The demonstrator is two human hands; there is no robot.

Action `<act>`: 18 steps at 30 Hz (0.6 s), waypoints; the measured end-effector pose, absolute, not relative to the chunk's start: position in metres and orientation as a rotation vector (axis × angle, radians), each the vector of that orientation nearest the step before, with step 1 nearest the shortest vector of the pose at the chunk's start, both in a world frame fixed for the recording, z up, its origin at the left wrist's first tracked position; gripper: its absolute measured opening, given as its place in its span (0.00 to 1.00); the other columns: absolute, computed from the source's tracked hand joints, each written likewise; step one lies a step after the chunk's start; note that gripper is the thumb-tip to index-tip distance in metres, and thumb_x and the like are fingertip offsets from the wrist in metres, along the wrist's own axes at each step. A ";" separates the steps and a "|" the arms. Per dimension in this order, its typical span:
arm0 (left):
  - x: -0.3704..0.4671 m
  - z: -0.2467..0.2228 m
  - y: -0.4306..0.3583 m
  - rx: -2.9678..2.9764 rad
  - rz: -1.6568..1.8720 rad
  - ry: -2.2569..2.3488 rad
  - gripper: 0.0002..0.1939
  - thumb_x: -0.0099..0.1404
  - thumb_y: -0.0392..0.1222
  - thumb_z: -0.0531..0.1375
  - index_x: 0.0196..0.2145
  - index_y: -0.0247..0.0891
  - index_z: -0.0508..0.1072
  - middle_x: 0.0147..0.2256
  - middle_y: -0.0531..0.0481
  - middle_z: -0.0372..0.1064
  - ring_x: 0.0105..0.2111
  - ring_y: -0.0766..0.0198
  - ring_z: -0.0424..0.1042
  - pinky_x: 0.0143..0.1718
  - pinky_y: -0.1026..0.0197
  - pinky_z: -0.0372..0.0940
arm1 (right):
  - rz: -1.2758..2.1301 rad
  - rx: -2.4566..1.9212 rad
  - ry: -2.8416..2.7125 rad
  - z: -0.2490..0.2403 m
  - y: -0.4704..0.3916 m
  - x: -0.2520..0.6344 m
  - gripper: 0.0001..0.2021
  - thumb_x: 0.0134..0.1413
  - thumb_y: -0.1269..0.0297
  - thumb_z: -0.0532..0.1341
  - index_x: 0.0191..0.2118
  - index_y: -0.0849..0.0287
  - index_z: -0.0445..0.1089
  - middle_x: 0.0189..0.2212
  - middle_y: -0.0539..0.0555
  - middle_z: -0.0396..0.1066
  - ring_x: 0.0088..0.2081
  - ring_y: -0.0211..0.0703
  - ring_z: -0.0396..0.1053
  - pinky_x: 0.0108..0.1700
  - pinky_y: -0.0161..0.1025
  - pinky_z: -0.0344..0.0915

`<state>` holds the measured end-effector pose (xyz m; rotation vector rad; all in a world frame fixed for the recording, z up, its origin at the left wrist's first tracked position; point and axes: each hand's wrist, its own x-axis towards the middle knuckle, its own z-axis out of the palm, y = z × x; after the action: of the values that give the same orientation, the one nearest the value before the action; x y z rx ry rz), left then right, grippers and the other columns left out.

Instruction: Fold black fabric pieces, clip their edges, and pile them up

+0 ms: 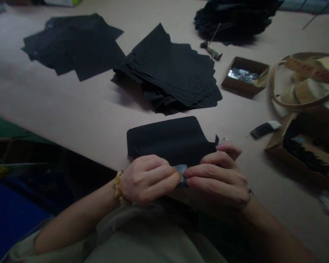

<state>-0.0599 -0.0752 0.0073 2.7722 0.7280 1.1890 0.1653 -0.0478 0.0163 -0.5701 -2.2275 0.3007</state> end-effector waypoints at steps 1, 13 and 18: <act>-0.059 0.005 -0.075 2.779 1.206 0.718 0.09 0.69 0.33 0.53 0.39 0.27 0.72 0.31 0.44 0.73 0.30 0.62 0.69 0.31 0.60 0.68 | 0.325 -0.587 -2.244 0.017 -0.049 0.165 0.12 0.66 0.64 0.57 0.31 0.51 0.73 0.33 0.41 0.78 0.33 0.38 0.66 0.54 0.51 0.51; -0.069 0.012 -0.062 3.139 0.803 0.652 0.08 0.67 0.34 0.57 0.38 0.27 0.73 0.28 0.47 0.72 0.26 0.64 0.69 0.25 0.59 0.63 | 0.407 -0.434 -2.333 0.021 -0.042 0.159 0.11 0.65 0.70 0.57 0.30 0.58 0.71 0.30 0.46 0.76 0.32 0.37 0.62 0.52 0.52 0.53; -0.067 0.027 -0.048 3.250 0.782 0.242 0.10 0.67 0.34 0.55 0.30 0.33 0.74 0.24 0.50 0.68 0.21 0.68 0.64 0.20 0.61 0.58 | 0.456 -0.429 -2.323 0.015 -0.044 0.159 0.07 0.60 0.71 0.61 0.30 0.58 0.71 0.32 0.45 0.76 0.34 0.38 0.61 0.54 0.52 0.53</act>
<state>-0.0671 -0.0485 0.0268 3.2499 0.2416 0.7824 0.1588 -0.0438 0.0152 -0.4295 -2.3234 0.4556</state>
